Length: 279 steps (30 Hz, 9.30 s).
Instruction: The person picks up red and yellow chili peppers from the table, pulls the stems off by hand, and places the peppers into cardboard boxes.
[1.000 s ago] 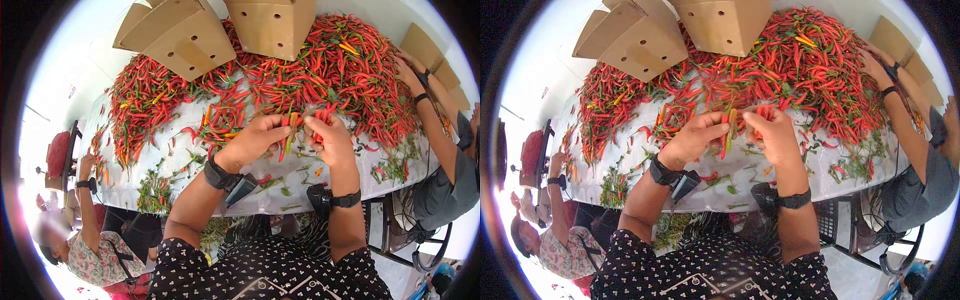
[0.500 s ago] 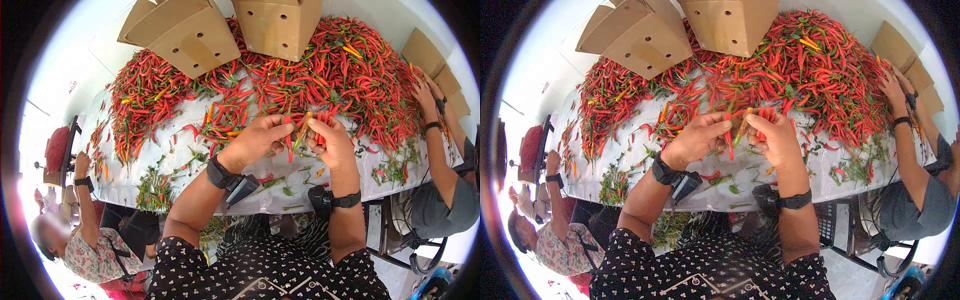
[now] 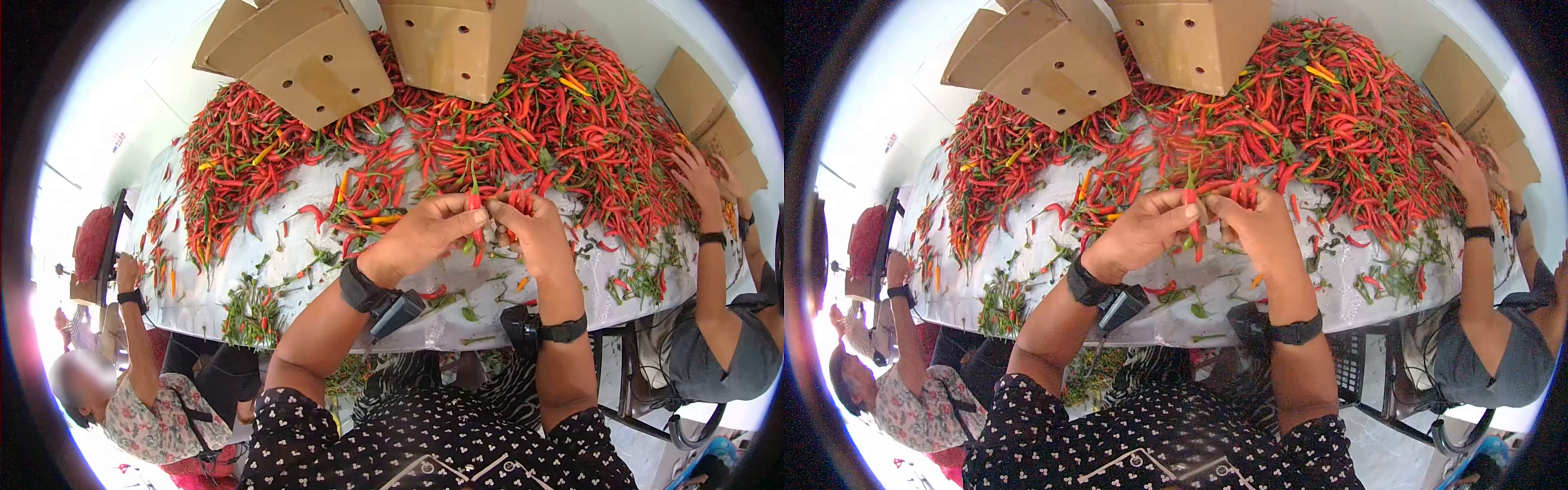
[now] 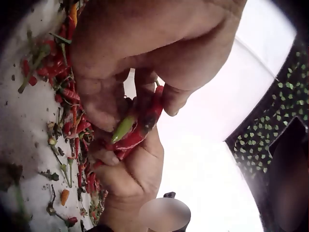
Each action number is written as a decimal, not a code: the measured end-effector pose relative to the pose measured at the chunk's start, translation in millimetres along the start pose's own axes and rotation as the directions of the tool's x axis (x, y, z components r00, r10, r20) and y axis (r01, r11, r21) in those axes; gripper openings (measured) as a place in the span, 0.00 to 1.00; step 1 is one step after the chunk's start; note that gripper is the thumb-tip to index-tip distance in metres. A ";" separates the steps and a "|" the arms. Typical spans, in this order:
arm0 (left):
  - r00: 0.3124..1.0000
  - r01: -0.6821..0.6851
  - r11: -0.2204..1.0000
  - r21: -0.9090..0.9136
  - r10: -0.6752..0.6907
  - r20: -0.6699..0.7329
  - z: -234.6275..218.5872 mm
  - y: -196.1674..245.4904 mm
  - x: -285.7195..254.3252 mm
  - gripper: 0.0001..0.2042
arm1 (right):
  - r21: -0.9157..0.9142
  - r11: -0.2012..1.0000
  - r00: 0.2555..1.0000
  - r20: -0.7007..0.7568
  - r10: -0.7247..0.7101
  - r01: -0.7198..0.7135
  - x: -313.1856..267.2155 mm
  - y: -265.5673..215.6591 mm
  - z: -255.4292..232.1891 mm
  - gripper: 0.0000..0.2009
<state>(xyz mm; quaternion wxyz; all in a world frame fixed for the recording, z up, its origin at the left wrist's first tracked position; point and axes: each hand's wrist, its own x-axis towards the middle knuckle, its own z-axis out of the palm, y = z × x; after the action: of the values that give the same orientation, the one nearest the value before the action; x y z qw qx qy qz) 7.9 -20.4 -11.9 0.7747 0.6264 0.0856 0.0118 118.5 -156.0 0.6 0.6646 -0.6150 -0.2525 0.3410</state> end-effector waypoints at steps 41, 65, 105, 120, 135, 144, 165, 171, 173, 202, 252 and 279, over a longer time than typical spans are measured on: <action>0.977 -0.078 0.949 -0.307 0.011 -0.213 -7.5 -1.6 6.5 0.07 | -0.359 0.928 0.991 -0.048 -0.127 0.101 -10.7 -10.2 -9.1 0.08; 0.993 0.024 0.981 -0.192 -0.045 -0.105 0.1 -1.6 2.8 0.12 | 0.366 0.929 0.990 -0.138 0.003 0.048 4.3 8.5 -12.0 0.06; 0.996 -0.093 0.949 -0.301 0.087 -0.032 3.0 -2.5 2.8 0.09 | 0.380 0.925 0.996 -0.082 0.017 0.015 3.8 8.1 -10.9 0.04; 0.996 -0.086 0.938 -0.335 0.080 -0.034 6.6 -3.2 4.1 0.15 | 0.270 0.963 0.999 -0.035 0.022 -0.012 0.3 6.1 -9.2 0.05; 0.991 -0.133 0.989 -0.065 0.133 -0.005 10.8 7.8 -3.2 0.24 | 0.312 0.949 0.994 -0.113 -0.002 0.037 5.4 12.3 -12.1 0.07; 0.998 -0.057 0.993 -0.106 0.053 -0.040 4.9 -2.0 1.4 0.12 | 0.079 0.996 0.992 -0.121 -0.039 0.049 4.9 12.3 -7.1 0.07; 0.987 -0.156 0.983 -0.098 0.151 -0.055 9.3 -5.7 4.2 0.12 | 0.158 0.987 0.998 -0.064 -0.025 0.035 1.6 9.5 -2.8 0.10; 0.848 -0.404 0.879 0.252 0.463 -0.256 0.6 35.0 -9.4 0.15 | 0.102 0.994 0.997 -0.073 -0.027 0.034 3.6 5.4 -1.0 0.09; 0.634 -0.415 0.739 0.531 0.653 -0.415 1.9 79.8 -27.7 0.14 | 0.089 0.996 0.998 -0.056 -0.009 0.014 3.5 5.3 -1.9 0.09; 0.949 -0.070 -0.064 0.996 0.304 0.086 -47.8 10.2 18.9 0.12 | 0.126 0.991 0.999 0.025 -0.047 0.044 2.3 2.0 -1.7 0.09; 0.909 -0.349 0.851 0.393 0.206 0.361 -5.8 12.7 -7.1 0.05 | 0.550 0.832 0.997 0.018 0.075 -0.072 15.6 17.1 -15.5 0.05; 0.985 -0.158 0.043 0.986 0.083 0.154 -27.2 0.2 19.3 0.12 | 0.585 0.809 0.998 0.006 0.063 -0.054 15.1 15.6 -15.9 0.07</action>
<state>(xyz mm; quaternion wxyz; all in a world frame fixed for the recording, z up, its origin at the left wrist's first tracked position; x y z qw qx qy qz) 22.9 8.4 -19.4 0.1302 0.9915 -0.0036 -0.0024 138.0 -154.5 -18.0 0.8123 -0.3910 -0.1120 0.4181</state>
